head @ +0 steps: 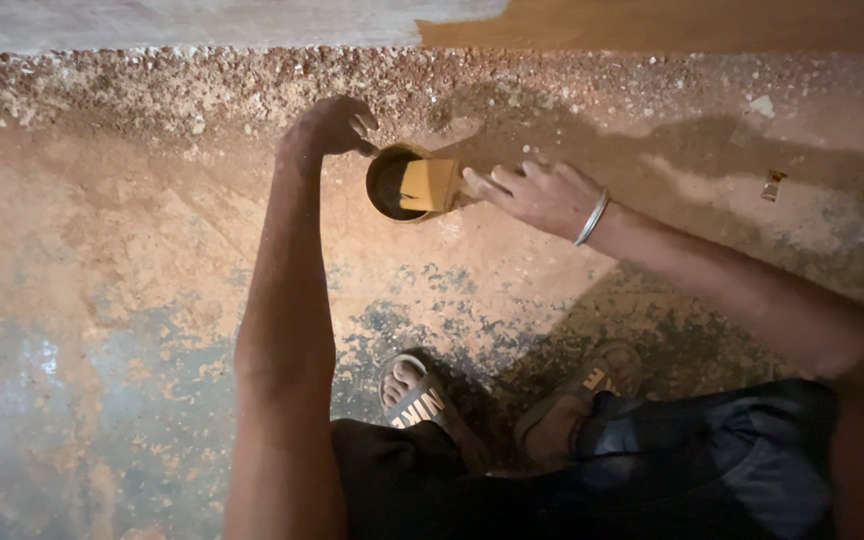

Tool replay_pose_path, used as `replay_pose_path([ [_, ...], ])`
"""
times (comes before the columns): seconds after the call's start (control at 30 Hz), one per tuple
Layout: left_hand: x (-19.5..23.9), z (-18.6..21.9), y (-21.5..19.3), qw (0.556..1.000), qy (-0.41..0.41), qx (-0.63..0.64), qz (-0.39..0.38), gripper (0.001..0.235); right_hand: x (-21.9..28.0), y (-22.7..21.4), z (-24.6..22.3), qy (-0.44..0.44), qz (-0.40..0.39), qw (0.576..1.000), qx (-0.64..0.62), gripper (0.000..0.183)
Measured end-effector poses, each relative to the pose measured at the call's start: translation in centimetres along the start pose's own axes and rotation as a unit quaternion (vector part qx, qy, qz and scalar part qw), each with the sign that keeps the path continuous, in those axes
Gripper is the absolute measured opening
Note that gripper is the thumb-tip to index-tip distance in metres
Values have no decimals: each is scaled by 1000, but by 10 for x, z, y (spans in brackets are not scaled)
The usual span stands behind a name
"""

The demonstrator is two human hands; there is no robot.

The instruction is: The person paints a wall with a yellowish-brown paint using a wide brush. They repeatedly dip the brush into a small container and apply the paint in horizontal strokes along the lower section of the wall, gradually covering more area.

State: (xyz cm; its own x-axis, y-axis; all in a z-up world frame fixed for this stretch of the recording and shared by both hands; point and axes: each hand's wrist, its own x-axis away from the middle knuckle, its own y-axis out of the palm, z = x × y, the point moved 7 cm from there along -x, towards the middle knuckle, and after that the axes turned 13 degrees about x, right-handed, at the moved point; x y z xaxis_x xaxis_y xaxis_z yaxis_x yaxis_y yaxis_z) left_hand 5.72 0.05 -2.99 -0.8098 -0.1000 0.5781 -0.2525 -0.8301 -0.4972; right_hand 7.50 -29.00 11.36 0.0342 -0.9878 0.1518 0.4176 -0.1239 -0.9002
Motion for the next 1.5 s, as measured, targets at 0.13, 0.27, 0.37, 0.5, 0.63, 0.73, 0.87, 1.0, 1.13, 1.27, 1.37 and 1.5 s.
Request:
replay_pose_path([
  [0.13,9,17,0,1000,12,1,-14,47,11,16,-4,31,5,999,-19,75],
  [0.27,15,29,1,999,30,-19,-31,43,28,23,-1,40,33,999,-11,67],
  [0.37,11,28,1,999,30,-25,-30,41,39,30,5,20,17,999,-33,62],
  [0.5,-2,18,10,999,51,9,-7,44,56,39,27,33,-15,999,-9,51],
  [0.63,-12,23,3,988,142,26,53,39,73,75,67,198,-106,962,-156,29],
  [0.73,-14,39,-11,976,164,5,144,32,76,116,91,330,-131,889,-289,37],
  [0.87,-23,73,-17,966,75,-70,238,41,45,154,96,395,-14,867,-304,35],
  [1.0,-22,104,-19,943,84,-121,297,47,20,202,67,548,-38,711,-439,33],
  [1.13,-32,111,-22,951,74,-97,283,47,-4,179,36,509,166,721,-440,28],
  [1.27,-43,112,-24,956,66,-91,271,48,-19,164,32,522,148,724,-427,20],
  [1.37,-51,104,-22,963,32,-86,254,48,-35,157,46,503,169,732,-428,23],
  [1.5,-57,92,-16,963,10,-89,254,46,-42,171,54,540,155,726,-397,27],
])
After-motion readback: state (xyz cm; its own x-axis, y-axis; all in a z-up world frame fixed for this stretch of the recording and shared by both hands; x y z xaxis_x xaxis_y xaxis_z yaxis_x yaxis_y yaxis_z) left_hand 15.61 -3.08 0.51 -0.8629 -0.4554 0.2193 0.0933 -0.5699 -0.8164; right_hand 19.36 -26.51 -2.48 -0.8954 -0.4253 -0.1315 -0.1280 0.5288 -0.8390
